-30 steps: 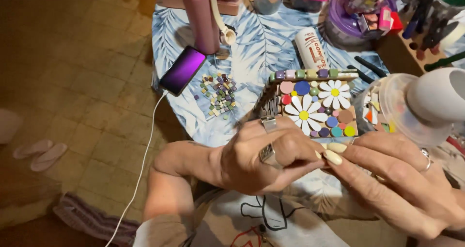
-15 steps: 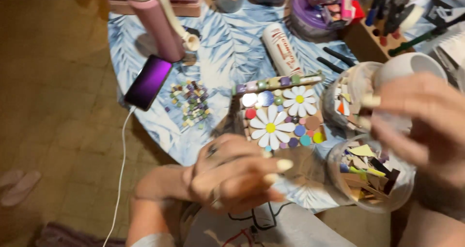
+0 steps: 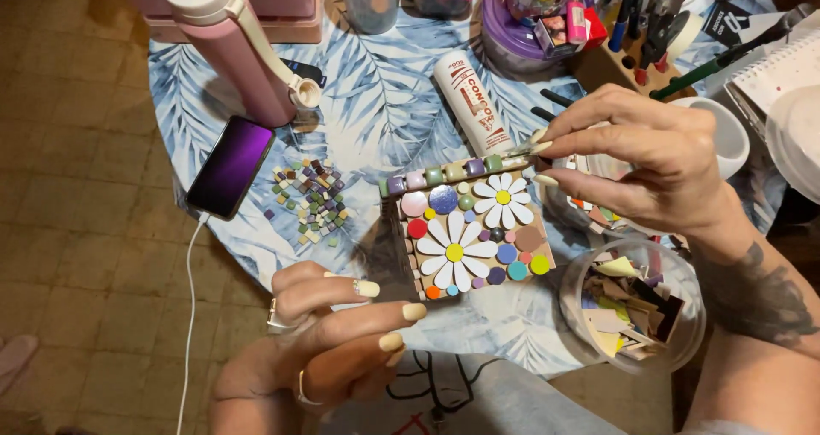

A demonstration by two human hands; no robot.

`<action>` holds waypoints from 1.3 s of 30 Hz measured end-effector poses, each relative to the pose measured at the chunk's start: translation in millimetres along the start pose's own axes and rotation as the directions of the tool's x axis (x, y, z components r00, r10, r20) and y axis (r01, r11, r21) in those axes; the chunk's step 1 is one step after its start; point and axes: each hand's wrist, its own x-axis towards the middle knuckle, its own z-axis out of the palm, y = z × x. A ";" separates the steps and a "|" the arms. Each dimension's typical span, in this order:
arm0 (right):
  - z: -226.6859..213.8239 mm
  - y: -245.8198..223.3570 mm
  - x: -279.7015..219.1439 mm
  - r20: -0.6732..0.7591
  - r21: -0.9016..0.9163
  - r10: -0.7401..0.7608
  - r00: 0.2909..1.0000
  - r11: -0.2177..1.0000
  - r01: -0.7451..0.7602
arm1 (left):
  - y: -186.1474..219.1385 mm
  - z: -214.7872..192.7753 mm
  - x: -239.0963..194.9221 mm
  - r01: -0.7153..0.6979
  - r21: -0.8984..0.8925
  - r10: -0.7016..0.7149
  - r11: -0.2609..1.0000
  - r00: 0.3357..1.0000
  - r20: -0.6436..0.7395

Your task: Decorating a small box by gluing individual mosaic tiles onto its surface.

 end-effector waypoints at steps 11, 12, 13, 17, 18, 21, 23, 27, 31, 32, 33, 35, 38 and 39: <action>4.7 6.8 1.8 0.015 0.029 0.031 0.999 0.999 -0.031 | 8.6 5.8 6.8 0.186 0.011 -0.185 0.982 0.981 -0.051; 4.9 6.9 1.8 0.015 0.030 0.031 0.999 0.999 -0.032 | 4.0 3.0 4.7 0.186 0.012 -0.185 0.982 0.981 -0.050; 5.0 7.0 1.8 0.018 0.040 0.034 0.999 0.999 -0.035 | -0.6 0.4 2.6 0.121 0.015 -0.121 0.993 0.992 0.030; 4.9 8.1 2.6 0.024 0.060 0.026 0.999 0.998 -0.028 | -8.1 -3.4 -0.6 0.046 0.001 -0.046 0.999 0.991 0.129; 5.1 8.2 2.9 0.025 0.060 0.027 0.999 0.998 -0.028 | -7.0 -2.2 -0.5 0.047 0.000 -0.047 0.999 0.990 0.130; 4.9 8.5 4.4 0.028 0.062 0.018 0.999 0.998 -0.020 | -4.7 1.2 -1.3 0.068 0.014 -0.069 0.998 0.994 0.080; 4.7 9.0 4.9 0.037 0.054 0.002 0.999 0.999 -0.004 | -4.7 3.7 -3.9 0.082 0.005 -0.082 0.997 0.996 0.047; 4.4 9.4 5.1 0.046 0.058 0.001 0.999 0.998 -0.004 | -8.9 -4.3 -1.9 0.051 0.004 -0.051 0.999 0.987 0.151; 4.3 8.2 6.4 0.051 0.070 0.003 0.999 0.998 -0.006 | -8.6 2.7 -5.0 0.049 0.003 -0.049 0.999 0.995 0.087; 4.3 8.1 6.7 0.052 0.071 0.003 0.999 0.997 -0.007 | -8.0 6.1 -6.0 0.060 0.004 -0.060 0.998 0.998 0.016; 4.1 8.2 6.8 0.053 0.072 0.002 0.999 0.997 -0.006 | -7.1 5.2 -5.6 0.060 0.006 -0.060 0.998 0.998 0.015; 4.2 8.3 6.4 0.055 0.061 0.004 0.998 0.998 -0.008 | -5.3 3.2 -4.8 0.066 0.010 -0.066 0.998 0.997 0.039; 4.2 7.8 5.5 0.050 0.060 0.004 0.999 0.998 -0.007 | -4.9 1.2 -3.0 0.047 0.006 -0.048 0.999 0.996 0.069; 3.8 7.7 5.7 0.048 0.061 0.002 0.999 0.998 -0.005 | -5.9 0.0 3.1 0.047 0.008 -0.047 0.999 0.996 0.070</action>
